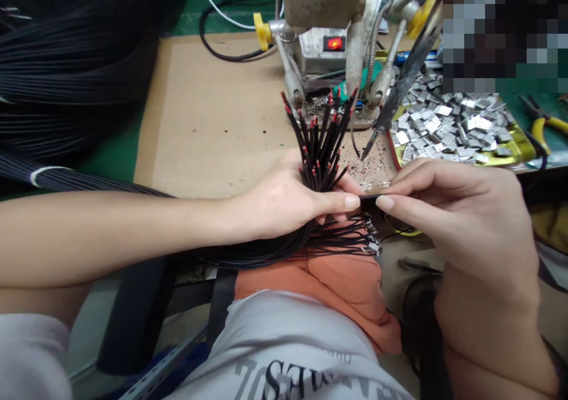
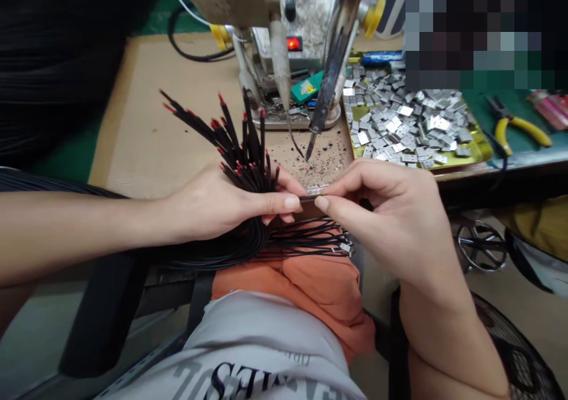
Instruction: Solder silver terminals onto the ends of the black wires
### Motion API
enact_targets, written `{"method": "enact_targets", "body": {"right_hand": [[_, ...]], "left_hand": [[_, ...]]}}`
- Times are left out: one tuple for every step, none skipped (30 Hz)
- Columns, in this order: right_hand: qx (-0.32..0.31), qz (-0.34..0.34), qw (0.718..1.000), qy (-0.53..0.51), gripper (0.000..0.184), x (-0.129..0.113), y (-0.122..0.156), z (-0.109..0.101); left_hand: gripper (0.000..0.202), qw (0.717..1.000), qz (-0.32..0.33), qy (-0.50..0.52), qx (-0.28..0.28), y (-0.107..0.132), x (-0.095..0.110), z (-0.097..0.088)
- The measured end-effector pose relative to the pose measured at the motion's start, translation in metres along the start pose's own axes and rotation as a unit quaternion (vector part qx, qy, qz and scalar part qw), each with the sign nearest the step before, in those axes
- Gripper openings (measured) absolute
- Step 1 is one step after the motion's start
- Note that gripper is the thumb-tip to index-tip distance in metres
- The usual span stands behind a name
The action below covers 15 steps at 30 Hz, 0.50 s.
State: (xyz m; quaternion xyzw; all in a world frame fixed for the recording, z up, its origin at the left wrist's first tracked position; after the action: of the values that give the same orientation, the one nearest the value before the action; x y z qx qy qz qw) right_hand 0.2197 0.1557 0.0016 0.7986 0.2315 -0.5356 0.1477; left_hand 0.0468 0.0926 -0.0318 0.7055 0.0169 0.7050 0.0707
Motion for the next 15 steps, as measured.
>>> {"method": "enact_targets", "body": {"right_hand": [[-0.003,-0.002,1.000,-0.025,0.015,0.001,0.000,0.000],[-0.003,-0.009,0.998,-0.055,0.016,0.001,0.001,0.001],[-0.002,-0.021,0.996,-0.083,0.018,0.001,0.001,0.004],[-0.002,-0.034,0.994,-0.107,0.020,0.001,0.003,0.007],[-0.003,-0.048,0.991,-0.126,0.022,0.000,0.004,0.012],[-0.004,-0.059,0.988,-0.140,0.023,0.000,0.005,0.017],[-0.005,-0.066,0.987,-0.149,0.023,-0.001,0.005,0.021],[-0.006,-0.064,0.986,-0.151,0.023,0.000,0.004,0.023],[-0.008,-0.057,0.988,-0.146,0.021,0.001,0.003,0.024],[-0.001,-0.049,0.990,-0.135,0.020,0.002,0.000,0.021],[0.023,-0.047,0.992,-0.113,0.018,0.002,-0.003,0.013],[0.069,-0.048,0.993,-0.078,0.016,0.002,-0.005,0.001],[0.131,-0.053,0.990,-0.030,0.013,0.001,-0.007,-0.015],[0.204,-0.059,0.977,0.028,0.010,0.000,-0.008,-0.033],[0.263,-0.055,0.959,0.096,0.008,-0.002,-0.008,-0.047]], "left_hand": [[0.005,1.000,0.013,-0.003,-0.003,0.000,0.001,-0.001],[0.005,1.000,0.022,-0.002,-0.006,-0.001,0.002,-0.001],[0.006,1.000,0.026,0.002,-0.009,-0.001,0.002,0.000],[0.008,1.000,0.025,0.009,-0.011,-0.001,0.002,0.001],[0.010,1.000,0.021,0.015,-0.014,-0.001,0.002,0.003],[0.012,1.000,0.017,0.019,-0.016,0.000,0.001,0.004],[0.014,1.000,0.014,0.021,-0.018,0.000,0.001,0.006],[0.015,1.000,0.011,0.022,-0.019,0.000,0.001,0.007],[0.015,1.000,0.010,0.021,-0.019,-0.001,0.002,0.007],[0.015,1.000,0.009,0.018,-0.017,-0.001,0.002,0.007],[0.015,1.000,0.010,0.013,-0.012,-0.001,0.002,0.006],[0.014,1.000,0.011,0.005,-0.005,-0.001,0.002,0.004],[0.013,1.000,0.010,-0.002,0.003,-0.001,0.002,0.002],[0.010,1.000,0.010,-0.008,0.013,-0.001,0.002,-0.001],[0.007,1.000,0.009,-0.011,0.023,-0.001,0.002,-0.003]]}}
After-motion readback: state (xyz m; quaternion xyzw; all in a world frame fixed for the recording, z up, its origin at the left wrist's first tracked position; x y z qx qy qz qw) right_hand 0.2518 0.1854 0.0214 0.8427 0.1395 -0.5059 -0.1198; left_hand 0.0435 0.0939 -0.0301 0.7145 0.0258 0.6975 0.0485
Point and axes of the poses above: each hand's wrist, its own y-axis away from the middle knuckle, its own z-axis out of the palm, x = y × z, the point moved 8 cm from there along -y, towards the middle knuckle, and after that the axes turned 11 degrees about z, right-handed, at the moved point
